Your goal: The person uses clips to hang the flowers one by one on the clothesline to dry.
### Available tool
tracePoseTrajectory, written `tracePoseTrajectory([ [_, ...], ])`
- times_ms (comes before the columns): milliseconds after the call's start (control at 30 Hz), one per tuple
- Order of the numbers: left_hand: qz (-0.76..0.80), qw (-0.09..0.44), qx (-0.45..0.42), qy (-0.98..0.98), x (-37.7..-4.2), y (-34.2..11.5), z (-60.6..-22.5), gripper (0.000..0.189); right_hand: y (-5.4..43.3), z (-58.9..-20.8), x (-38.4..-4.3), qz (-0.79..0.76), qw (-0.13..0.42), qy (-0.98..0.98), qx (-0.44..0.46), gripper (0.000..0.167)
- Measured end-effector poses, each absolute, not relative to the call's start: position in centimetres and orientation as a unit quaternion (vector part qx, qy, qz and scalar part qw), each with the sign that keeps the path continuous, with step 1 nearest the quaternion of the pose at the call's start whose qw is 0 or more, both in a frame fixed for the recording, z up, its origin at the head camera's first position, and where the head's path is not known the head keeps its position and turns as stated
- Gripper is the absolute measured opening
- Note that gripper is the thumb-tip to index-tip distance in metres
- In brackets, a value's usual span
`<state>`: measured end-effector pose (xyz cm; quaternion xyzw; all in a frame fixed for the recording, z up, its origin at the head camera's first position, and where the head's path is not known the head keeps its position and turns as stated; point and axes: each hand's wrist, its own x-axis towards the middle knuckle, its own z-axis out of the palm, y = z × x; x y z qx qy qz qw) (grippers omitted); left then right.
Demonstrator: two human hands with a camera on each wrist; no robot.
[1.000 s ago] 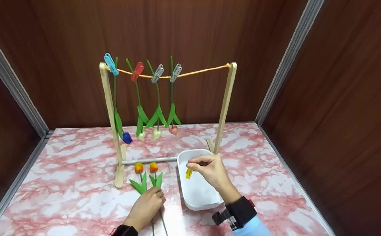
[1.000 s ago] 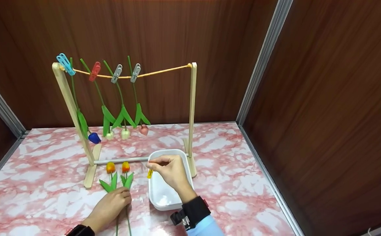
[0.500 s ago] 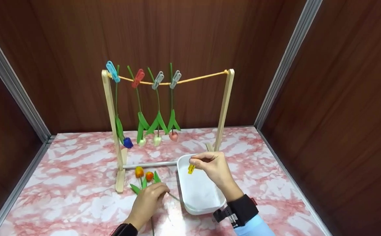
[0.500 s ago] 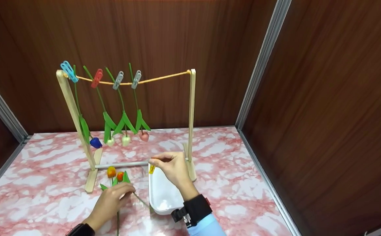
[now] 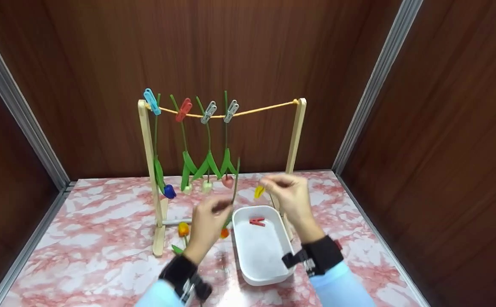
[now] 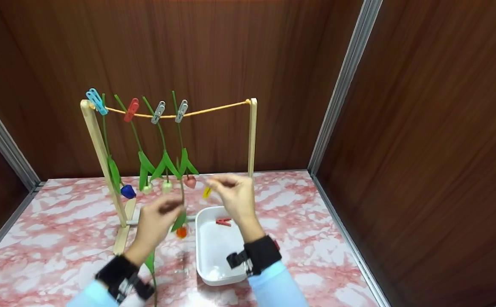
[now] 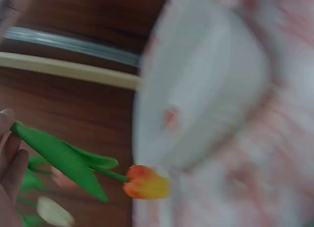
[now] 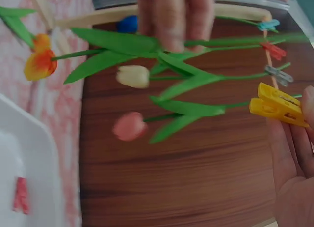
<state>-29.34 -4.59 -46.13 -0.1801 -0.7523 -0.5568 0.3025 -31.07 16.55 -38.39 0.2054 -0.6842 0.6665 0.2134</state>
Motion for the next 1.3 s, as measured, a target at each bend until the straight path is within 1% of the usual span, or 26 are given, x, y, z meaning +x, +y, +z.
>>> tracePoseTrajectory([
  [133, -0.592, 0.296, -0.170, -0.730, -31.8, -3.1, -41.8, 0.017, 16.8, -35.3, -32.3, 0.668, 0.232, -0.678, 0.203, 0.012],
  [233, -0.592, 0.284, -0.155, -0.738, -33.3, -2.4, -39.3, 0.016, 16.9, -33.0, -33.0, 0.680, 0.238, -0.663, 0.203, 0.016],
  [400, -0.591, 0.259, -0.134, -0.752, -35.3, -1.7, -37.0, 0.016, 17.0, -30.5, -33.8, 0.718, 0.227, -0.625, 0.205, 0.023],
  [500, -0.598, 0.246, -0.120, -0.753, -36.3, -1.3, -36.0, 0.017, 16.9, -29.6, -34.3, 0.729, 0.222, -0.617, 0.197, 0.021],
  [600, -0.595, 0.244, -0.103, -0.759, -37.0, -1.1, -34.9, 0.018, 16.7, -28.6, -34.9, 0.737, 0.219, -0.611, 0.190, 0.019],
  [833, -0.563, 0.236, -0.081, -0.788, -38.2, -0.4, -34.1, 0.018, 15.6, -24.7, -37.3, 0.717, 0.238, -0.627, 0.188, 0.016],
  [1000, -0.575, 0.249, -0.068, -0.776, -38.8, -0.2, -34.4, 0.015, 14.2, -22.6, -39.2, 0.706, 0.235, -0.645, 0.174, 0.011],
  [1200, -0.578, 0.246, -0.067, -0.775, -39.4, 0.0, -34.8, 0.015, 13.5, -21.9, -40.5, 0.657, 0.245, -0.700, 0.133, 0.011],
  [1300, -0.571, 0.245, -0.067, -0.780, -39.7, 0.0, -34.8, 0.014, 13.1, -22.0, -41.1, 0.639, 0.237, -0.721, 0.125, 0.012],
])
